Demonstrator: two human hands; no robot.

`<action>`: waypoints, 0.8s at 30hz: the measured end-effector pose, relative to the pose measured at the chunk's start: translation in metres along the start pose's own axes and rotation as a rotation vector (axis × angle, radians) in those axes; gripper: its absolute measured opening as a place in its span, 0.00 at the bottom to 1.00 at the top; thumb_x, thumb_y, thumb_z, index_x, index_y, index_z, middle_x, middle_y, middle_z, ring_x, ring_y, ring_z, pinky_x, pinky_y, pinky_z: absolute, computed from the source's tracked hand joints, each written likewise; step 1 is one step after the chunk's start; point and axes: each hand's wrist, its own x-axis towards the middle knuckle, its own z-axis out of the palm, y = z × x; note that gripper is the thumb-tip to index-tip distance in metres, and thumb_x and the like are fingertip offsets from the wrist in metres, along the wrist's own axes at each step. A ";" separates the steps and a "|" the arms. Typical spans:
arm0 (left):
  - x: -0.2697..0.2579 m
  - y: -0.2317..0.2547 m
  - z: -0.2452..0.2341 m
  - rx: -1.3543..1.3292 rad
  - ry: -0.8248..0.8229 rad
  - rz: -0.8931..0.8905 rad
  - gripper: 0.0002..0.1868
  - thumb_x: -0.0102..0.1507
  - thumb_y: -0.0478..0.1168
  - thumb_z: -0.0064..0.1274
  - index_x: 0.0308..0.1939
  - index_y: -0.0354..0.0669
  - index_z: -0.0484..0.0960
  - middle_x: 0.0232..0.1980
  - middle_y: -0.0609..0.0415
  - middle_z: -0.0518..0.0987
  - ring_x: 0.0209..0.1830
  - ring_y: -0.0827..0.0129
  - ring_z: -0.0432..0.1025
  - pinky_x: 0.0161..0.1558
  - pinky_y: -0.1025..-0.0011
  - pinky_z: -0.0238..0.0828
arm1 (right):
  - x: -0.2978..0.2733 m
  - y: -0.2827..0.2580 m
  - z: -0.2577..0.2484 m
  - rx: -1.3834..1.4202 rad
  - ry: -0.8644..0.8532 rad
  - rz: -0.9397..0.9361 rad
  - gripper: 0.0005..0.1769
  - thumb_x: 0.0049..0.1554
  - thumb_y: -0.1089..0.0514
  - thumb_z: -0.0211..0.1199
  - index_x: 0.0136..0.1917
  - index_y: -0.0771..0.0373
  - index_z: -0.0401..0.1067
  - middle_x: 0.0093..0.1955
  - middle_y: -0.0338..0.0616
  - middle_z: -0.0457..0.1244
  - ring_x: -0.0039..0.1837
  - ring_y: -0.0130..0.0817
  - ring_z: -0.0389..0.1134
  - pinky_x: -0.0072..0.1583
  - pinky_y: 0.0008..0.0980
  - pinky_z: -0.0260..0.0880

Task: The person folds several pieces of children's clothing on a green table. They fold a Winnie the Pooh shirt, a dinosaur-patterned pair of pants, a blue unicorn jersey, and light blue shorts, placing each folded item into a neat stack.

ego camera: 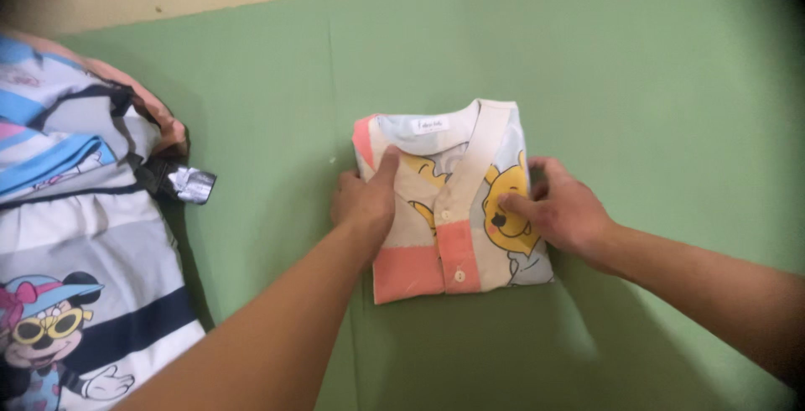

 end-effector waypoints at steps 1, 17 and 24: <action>0.002 0.004 -0.002 -0.013 -0.059 -0.028 0.53 0.59 0.69 0.56 0.73 0.33 0.59 0.71 0.37 0.68 0.70 0.47 0.67 0.70 0.54 0.62 | -0.003 -0.007 -0.004 0.056 -0.079 0.057 0.38 0.55 0.43 0.69 0.72 0.59 0.62 0.63 0.45 0.67 0.62 0.35 0.71 0.64 0.38 0.72; -0.060 0.030 0.011 -0.503 -0.697 -0.211 0.24 0.68 0.41 0.41 0.69 0.45 0.65 0.63 0.40 0.80 0.56 0.47 0.79 0.52 0.45 0.80 | -0.080 0.012 -0.032 0.425 -0.072 0.196 0.34 0.63 0.50 0.56 0.81 0.42 0.52 0.69 0.33 0.66 0.67 0.26 0.67 0.66 0.32 0.66; -0.090 0.055 0.066 -0.527 -0.845 -0.180 0.29 0.69 0.33 0.40 0.73 0.57 0.55 0.71 0.47 0.72 0.65 0.53 0.74 0.60 0.52 0.77 | -0.078 0.051 -0.082 0.501 -0.002 0.318 0.29 0.66 0.49 0.55 0.79 0.39 0.59 0.62 0.36 0.70 0.58 0.26 0.70 0.60 0.31 0.70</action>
